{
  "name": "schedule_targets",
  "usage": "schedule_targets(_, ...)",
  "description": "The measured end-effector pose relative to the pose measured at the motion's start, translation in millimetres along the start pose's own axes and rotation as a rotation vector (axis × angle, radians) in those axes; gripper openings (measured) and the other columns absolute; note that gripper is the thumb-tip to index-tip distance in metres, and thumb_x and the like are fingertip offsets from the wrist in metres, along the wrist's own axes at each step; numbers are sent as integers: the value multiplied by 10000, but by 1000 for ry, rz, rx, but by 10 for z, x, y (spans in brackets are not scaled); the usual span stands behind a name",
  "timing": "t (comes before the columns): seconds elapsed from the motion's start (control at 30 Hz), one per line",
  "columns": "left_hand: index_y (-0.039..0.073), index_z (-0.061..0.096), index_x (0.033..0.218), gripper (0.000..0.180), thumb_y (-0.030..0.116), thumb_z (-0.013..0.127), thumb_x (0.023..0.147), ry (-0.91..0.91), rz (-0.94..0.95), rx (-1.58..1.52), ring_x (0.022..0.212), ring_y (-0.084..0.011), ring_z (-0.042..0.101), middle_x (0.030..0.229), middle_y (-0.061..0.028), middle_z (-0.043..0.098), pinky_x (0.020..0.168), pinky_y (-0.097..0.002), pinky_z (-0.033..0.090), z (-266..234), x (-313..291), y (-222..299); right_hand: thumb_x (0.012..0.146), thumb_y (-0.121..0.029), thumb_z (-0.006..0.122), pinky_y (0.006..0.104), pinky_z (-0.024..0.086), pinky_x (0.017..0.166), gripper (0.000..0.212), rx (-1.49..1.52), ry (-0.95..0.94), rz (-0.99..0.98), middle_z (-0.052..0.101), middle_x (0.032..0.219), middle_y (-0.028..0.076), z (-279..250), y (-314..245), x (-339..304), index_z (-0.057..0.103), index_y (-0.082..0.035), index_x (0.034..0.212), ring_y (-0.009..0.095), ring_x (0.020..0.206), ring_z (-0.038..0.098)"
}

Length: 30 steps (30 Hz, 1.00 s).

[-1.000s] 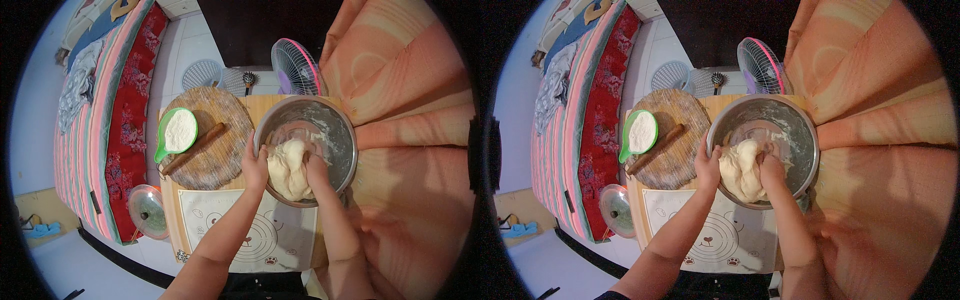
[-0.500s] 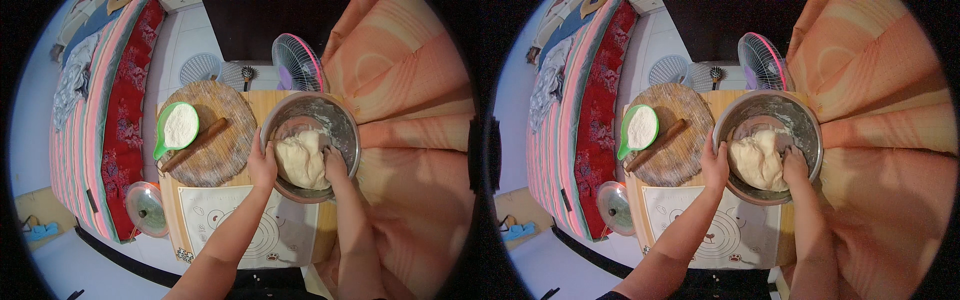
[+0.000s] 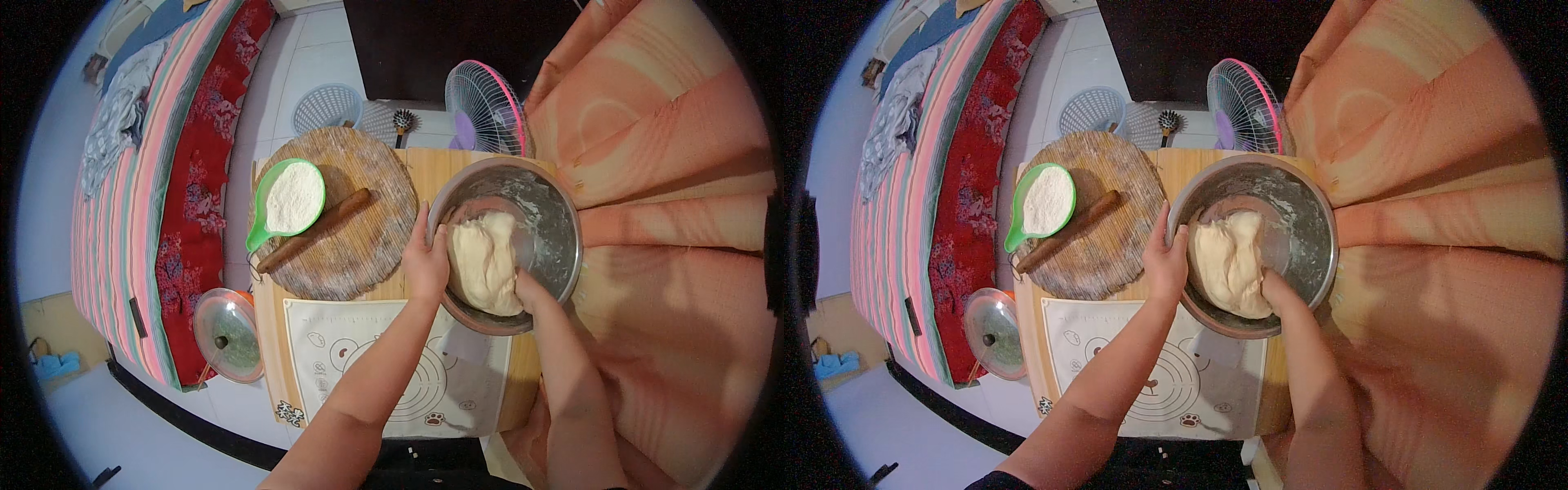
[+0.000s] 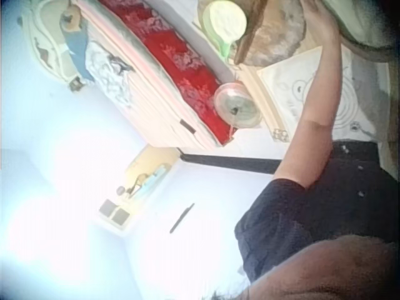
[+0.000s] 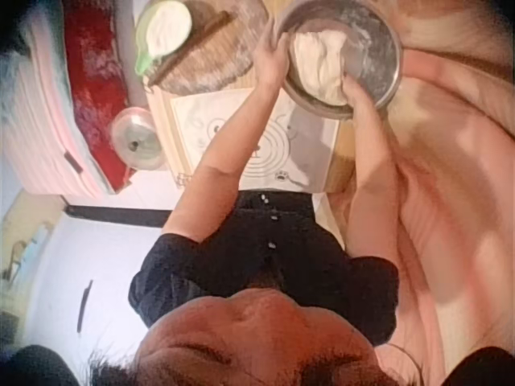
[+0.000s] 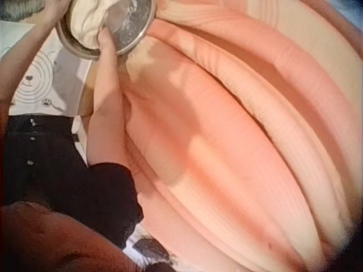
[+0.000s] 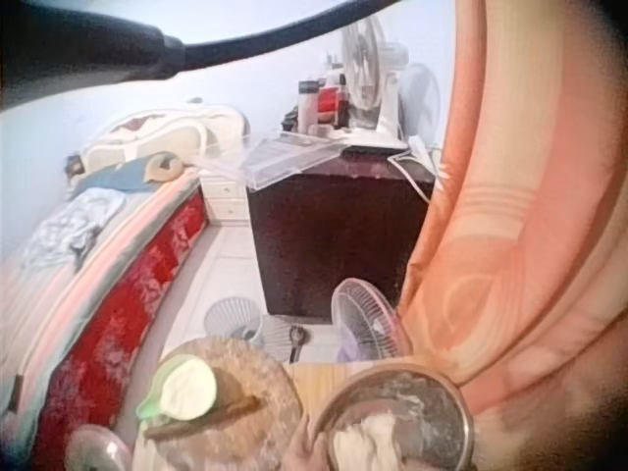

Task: The person kneads a large mass of dough by hand on a silicone mat. They transfer the dough from a metal bowl to the mat, repeatedly folding and pressing it to develop the texture. The person occasionally adds flour from a green scoop to prevent sticking and continues the kneading process until the dough is smooth.

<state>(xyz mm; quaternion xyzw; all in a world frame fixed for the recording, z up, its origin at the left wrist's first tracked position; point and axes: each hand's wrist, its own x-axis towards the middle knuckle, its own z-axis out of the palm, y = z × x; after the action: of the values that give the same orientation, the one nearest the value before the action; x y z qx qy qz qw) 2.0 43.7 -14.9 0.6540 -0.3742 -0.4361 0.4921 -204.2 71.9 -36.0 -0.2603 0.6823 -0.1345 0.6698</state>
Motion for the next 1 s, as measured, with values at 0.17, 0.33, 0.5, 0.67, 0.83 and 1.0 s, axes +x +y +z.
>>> schedule_targets(0.17, 118, 463, 1393, 495, 254, 570, 930, -7, 62, 205, 1023, -342, 641, 1115, -219, 649, 860, -366, 487, -29, 46, 89, 995, -361, 395, 408, 463, 979, 494, 554, -14, 108, 568, 1294, 114, 307, -48, -100, 446, -42, 1368, 265, 1176, 553)
schedule_targets(0.33, 144, 444, 1398, 488, 302, 532, 945, -87, 36, 284, 823, -416, 640, 877, -241, 659, 733, -436, 498, -65, 69, 208, 990, -252, 402, 402, 507, 957, 374, 1328, 18, -13, 584, 1270, 100, 551, -17, -170, 514, -68, 1296, 248, 1151, 582)
schedule_targets(0.5, 122, 413, 1405, 485, 274, 511, 955, -166, -34, 378, 992, -425, 615, 1090, -272, 624, 833, -442, 491, -126, 37, 371, 981, -126, 400, 421, 380, 1070, 370, 1731, -23, -54, 467, 1358, 171, 335, -396, -421, 454, 22, 1316, 320, 1266, 437)
schedule_targets(0.67, 81, 415, 1394, 493, 294, 504, 959, -150, 18, 380, 1076, -436, 566, 1173, -276, 584, 913, -455, 456, -106, 14, 387, 961, -103, 498, 365, 301, 1129, 392, 1222, -52, -196, 446, 1378, 166, 221, -669, -614, 444, 81, 1303, 279, 1304, 399)
schedule_targets(0.83, -9, 472, 1306, 467, 198, 598, 906, 29, 518, 541, 1163, -408, 507, 1273, -260, 511, 969, -454, 430, -777, 380, 52, 922, -107, 590, 357, 361, 1089, 429, 458, 165, -206, 509, 1326, 126, 111, -353, -641, 465, 39, 1305, 214, 1229, 484)
schedule_targets(1.0, 75, 618, 1175, 372, 73, 659, 805, 159, 469, 965, 1127, -351, 528, 1250, -180, 523, 942, -423, 460, -2137, 1051, 112, 912, -119, 609, 367, 383, 1071, 393, 738, 227, -335, 545, 1266, 110, 306, -263, -671, 502, 26, 1261, 217, 1177, 518)
